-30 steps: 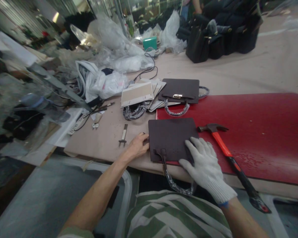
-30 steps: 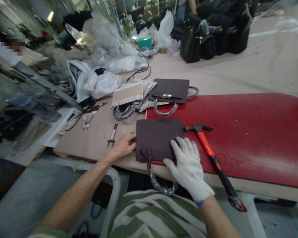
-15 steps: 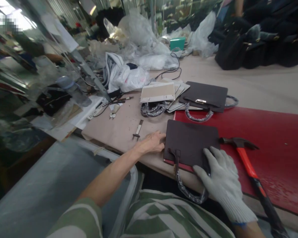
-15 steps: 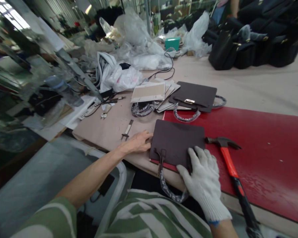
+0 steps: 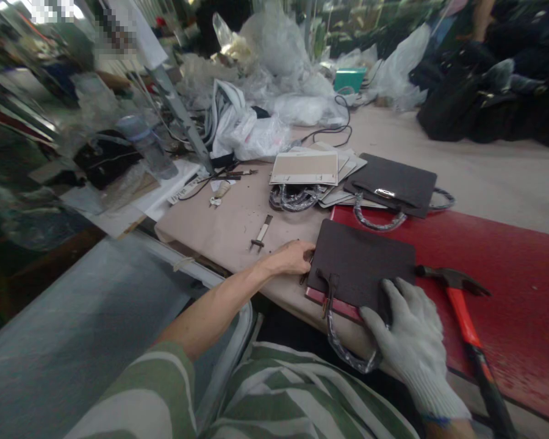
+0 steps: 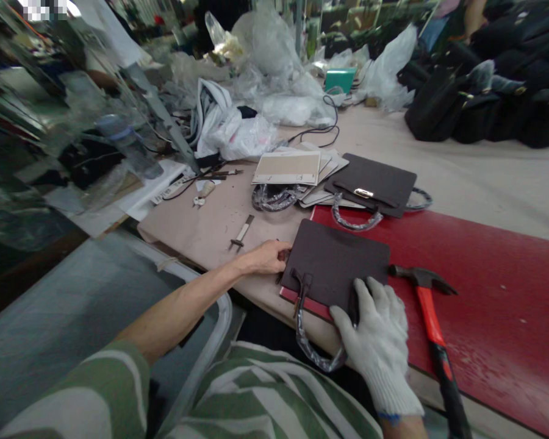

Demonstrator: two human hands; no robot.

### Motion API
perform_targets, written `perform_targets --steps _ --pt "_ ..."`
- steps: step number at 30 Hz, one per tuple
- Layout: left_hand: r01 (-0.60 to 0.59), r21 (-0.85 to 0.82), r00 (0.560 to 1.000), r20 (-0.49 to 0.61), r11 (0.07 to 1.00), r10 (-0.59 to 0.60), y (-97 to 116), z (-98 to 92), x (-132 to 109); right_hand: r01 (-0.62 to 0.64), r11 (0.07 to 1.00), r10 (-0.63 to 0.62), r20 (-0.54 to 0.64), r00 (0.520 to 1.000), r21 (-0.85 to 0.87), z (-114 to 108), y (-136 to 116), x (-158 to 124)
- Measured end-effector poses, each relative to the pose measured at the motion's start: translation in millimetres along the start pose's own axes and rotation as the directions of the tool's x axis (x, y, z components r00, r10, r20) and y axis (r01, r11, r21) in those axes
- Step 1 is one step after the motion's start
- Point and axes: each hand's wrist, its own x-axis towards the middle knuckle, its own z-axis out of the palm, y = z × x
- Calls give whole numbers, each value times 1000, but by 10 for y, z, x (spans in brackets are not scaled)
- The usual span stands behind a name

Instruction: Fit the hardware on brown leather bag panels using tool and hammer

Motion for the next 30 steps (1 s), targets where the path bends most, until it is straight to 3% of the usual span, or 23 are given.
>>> perform_targets --steps 3,8,16,19,22,25,30 --pt "-46 144 997 63 989 37 16 22 -216 -3 1000 3 -8 1000 19 19 12 -7" --pt "66 363 997 21 929 -78 62 145 -567 -26 999 26 2 1000 43 26 13 -23" --pt "245 437 967 -49 865 -249 -28 225 -554 -57 995 59 -22 998 79 -21 -42 -52" --pt "333 237 943 -93 912 -320 -40 132 -492 -64 994 66 -27 997 91 -20 -50 -64" --pt "360 -240 918 -81 901 -388 13 37 -443 -72 992 75 -25 997 106 -21 -54 -71" --pt "240 -601 938 -58 762 -341 180 55 -386 -78 991 81 -23 996 109 -23 -55 -78" --pt "-34 -757 966 -193 653 -174 585 362 -180 -82 991 85 -20 996 104 -22 -53 -82"
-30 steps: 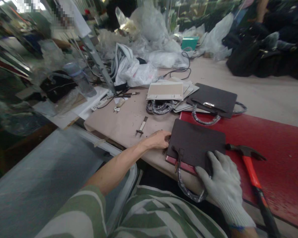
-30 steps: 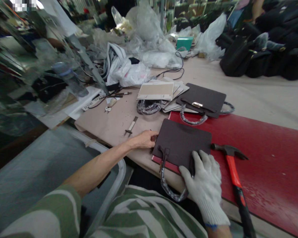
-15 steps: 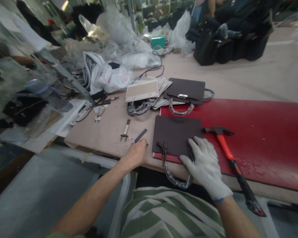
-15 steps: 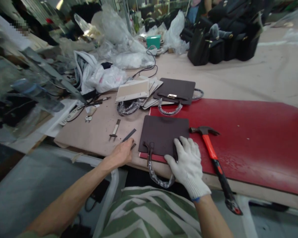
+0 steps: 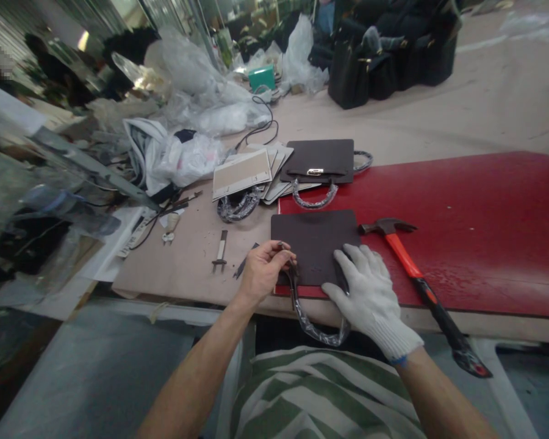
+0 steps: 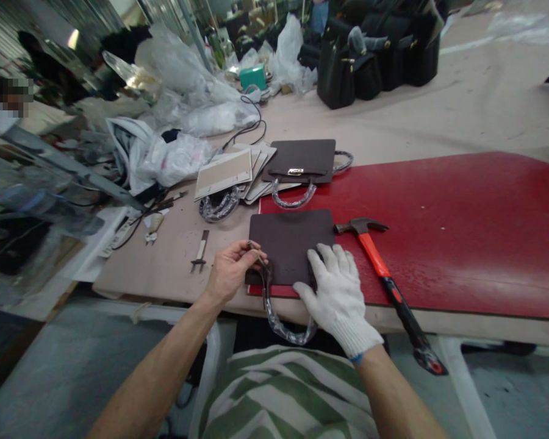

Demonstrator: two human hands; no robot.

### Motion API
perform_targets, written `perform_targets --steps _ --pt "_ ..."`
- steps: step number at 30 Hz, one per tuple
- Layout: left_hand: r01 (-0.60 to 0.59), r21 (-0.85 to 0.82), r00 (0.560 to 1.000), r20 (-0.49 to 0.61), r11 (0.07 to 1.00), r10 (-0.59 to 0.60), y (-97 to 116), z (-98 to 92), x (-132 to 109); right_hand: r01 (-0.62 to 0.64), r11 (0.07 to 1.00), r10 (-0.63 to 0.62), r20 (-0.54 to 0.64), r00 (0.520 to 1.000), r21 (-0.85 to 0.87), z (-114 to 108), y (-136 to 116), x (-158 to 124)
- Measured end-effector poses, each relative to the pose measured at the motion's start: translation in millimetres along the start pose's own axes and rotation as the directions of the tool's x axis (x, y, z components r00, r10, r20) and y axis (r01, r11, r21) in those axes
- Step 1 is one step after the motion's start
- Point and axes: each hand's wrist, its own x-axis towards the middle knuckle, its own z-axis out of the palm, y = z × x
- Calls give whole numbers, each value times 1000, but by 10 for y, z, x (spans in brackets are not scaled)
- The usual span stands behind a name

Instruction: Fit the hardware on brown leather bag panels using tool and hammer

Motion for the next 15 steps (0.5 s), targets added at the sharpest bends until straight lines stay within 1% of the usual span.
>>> perform_targets --steps 2,5,7,12,15 --pt "-49 -25 998 32 998 50 -40 195 50 0 1000 0 5 1000 1 4 0 3" --pt "-137 59 989 61 989 134 -121 361 106 1 1000 -1 6 1000 7 10 1 3" --pt "-168 113 985 60 979 162 -169 397 117 -2 1000 2 1 1000 14 10 1 1" --pt "-130 107 991 11 986 130 -248 400 109 -5 1000 5 -1 1000 29 -2 0 1" --pt "-131 116 991 1 985 132 -272 408 115 -9 999 9 -1 1000 38 -5 0 3"
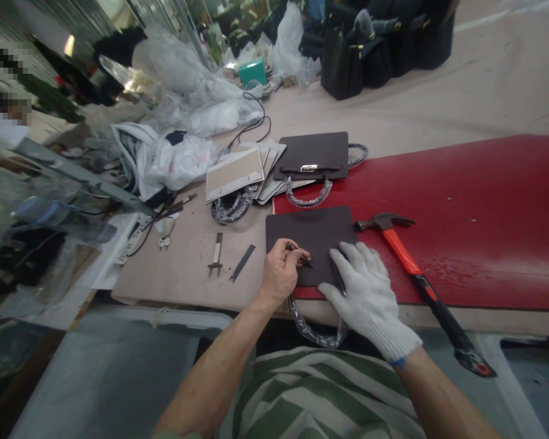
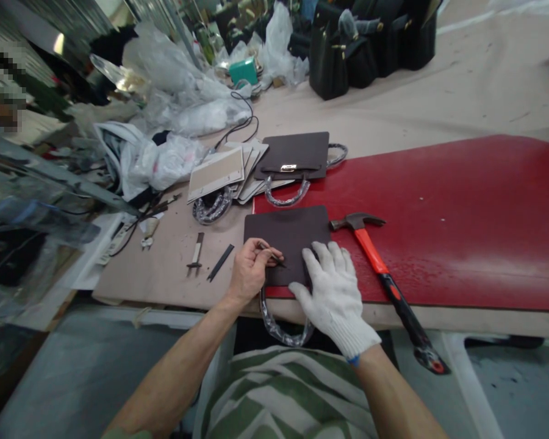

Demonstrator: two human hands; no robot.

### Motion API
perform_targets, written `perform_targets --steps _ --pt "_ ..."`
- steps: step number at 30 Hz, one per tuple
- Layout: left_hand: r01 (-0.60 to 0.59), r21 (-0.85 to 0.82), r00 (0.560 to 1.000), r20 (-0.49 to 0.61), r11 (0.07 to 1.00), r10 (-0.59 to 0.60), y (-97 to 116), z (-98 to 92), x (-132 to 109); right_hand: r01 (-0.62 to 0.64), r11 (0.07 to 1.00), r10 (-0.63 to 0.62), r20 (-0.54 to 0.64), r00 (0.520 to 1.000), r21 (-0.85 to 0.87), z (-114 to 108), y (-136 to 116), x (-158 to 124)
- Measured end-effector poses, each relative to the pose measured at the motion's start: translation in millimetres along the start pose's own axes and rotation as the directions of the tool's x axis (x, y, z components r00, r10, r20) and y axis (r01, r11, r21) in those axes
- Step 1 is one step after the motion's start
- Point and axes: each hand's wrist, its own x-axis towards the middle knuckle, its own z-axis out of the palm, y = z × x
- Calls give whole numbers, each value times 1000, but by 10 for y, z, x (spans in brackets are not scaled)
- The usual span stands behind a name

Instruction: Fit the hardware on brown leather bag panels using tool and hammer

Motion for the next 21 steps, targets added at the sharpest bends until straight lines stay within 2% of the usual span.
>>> perform_targets --steps 4,8,12,15,17,19,21 --pt "-39 28 998 42 999 37 -2 -18 16 -1 1000 1 1 1000 13 5 1 -4" --pt "-214 145 967 170 966 189 11 -84 42 -5 1000 5 3 1000 13 3 4 -10" --pt "-433 285 892 275 855 359 -5 -113 45 -9 1000 9 2 1000 13 2 6 -8" --pt "-589 335 803 343 736 486 -39 -98 15 -10 1000 10 4 1000 19 25 5 -6" --pt "-648 336 758 366 683 540 -58 -88 -4 -7 999 7 7 1000 37 35 16 -6" --pt "-648 331 759 356 686 545 -64 -83 -8 9 995 -10 3 1000 97 10 53 -6" --pt "-612 325 787 333 721 519 -60 -77 6 7 981 0 -34 999 192 -74 130 -7"
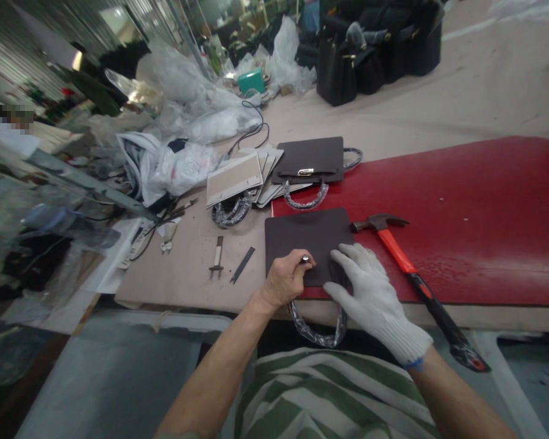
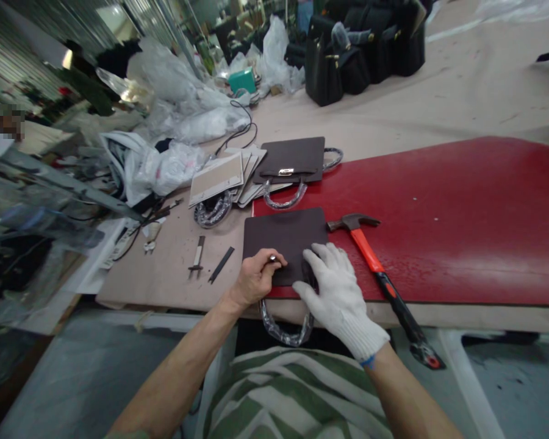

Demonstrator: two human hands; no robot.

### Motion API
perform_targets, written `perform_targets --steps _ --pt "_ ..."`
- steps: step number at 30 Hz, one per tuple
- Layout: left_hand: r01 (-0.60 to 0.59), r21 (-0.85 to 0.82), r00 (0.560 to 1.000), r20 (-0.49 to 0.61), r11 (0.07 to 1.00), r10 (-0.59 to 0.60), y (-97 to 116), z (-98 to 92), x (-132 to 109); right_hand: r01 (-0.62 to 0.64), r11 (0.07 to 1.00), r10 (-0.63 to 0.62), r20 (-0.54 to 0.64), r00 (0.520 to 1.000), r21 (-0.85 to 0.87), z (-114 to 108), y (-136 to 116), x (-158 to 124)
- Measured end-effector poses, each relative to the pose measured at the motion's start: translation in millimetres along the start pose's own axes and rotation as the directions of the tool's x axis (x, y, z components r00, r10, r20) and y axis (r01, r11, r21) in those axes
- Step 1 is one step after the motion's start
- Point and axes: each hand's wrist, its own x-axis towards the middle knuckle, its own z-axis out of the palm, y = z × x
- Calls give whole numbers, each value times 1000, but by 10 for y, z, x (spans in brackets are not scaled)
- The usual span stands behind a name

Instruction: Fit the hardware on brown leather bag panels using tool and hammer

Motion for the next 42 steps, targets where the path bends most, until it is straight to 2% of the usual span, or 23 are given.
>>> perform_targets --steps 2,5,8,11,13,15,16,18,20,21,22,23,25,27,28,31,33,34,36,38,39,40,42 --pt "36 -15 999 9 999 -36 -9 6 23 -67 997 69 -87 994 22 -165 95 -1" --pt "26 -18 999 30 999 -25 -25 25 39 -257 948 228 -162 960 -189 -461 294 -19" --pt "9 -19 999 31 1000 -9 -36 39 16 -325 827 361 -10 933 -459 -674 490 -55" --pt "28 -19 999 40 999 -27 -38 41 -21 -326 790 457 143 878 -519 -752 609 -70" --pt "47 -21 998 46 999 -46 -38 46 -36 -437 820 526 187 829 -368 -769 640 -58" --pt "68 -25 997 47 997 -67 -38 59 -40 -584 810 578 252 776 -60 -792 630 -40" --pt "80 -29 996 46 996 -79 -39 68 -39 -633 767 581 309 753 102 -810 603 -32" --pt "98 -34 994 45 995 -96 -40 87 -32 -723 580 565 453 689 375 -864 490 -22" --pt "101 -37 994 47 994 -99 -42 101 -23 -791 337 549 577 605 510 -950 285 -17" --pt "102 -37 994 45 994 -100 -44 105 -20 -801 231 552 603 575 553 -1006 154 -14" --pt "104 -35 994 42 994 -103 -47 108 -17 -790 195 569 589 574 581 -1068 14 -10" --pt "109 -31 993 40 994 -108 -52 110 -16 -760 261 590 524 614 596 -1132 -124 -5" --pt "118 -26 992 39 993 -117 -65 114 -18 -612 568 572 271 774 550 -1239 -350 6" --pt "117 -21 992 41 993 -116 -81 120 -22 -394 859 409 25 912 326 -1277 -455 14" --pt "112 -19 993 41 994 -111 -90 124 -25 -298 936 308 -24 951 186 -1268 -463 16" --pt "98 -1 994 41 995 -97 -109 138 -35 -103 990 111 83 990 -97 -1234 -409 37" --pt "89 3 995 35 996 -89 -114 145 -40 -37 987 62 155 986 -157 -1305 -421 75" --pt "88 -1 996 32 996 -87 -114 147 -41 -36 987 58 137 989 -154 -1371 -457 97" --pt "88 -8 996 27 996 -87 -113 149 -44 -85 990 86 10 996 -115 -1501 -559 129" --pt "93 -12 995 27 996 -93 -117 150 -46 -178 982 158 -239 958 -68 -1535 -620 116" --pt "94 -12 995 31 995 -94 -122 152 -48 -156 986 139 -247 959 -51 -1501 -609 89" --pt "89 -12 996 30 996 -89 -129 153 -51 -43 997 29 -208 978 -62 -1438 -568 50" --pt "67 -12 997 33 998 -67 -143 157 -58 51 985 -39 79 996 -162 -1282 -416 -38"
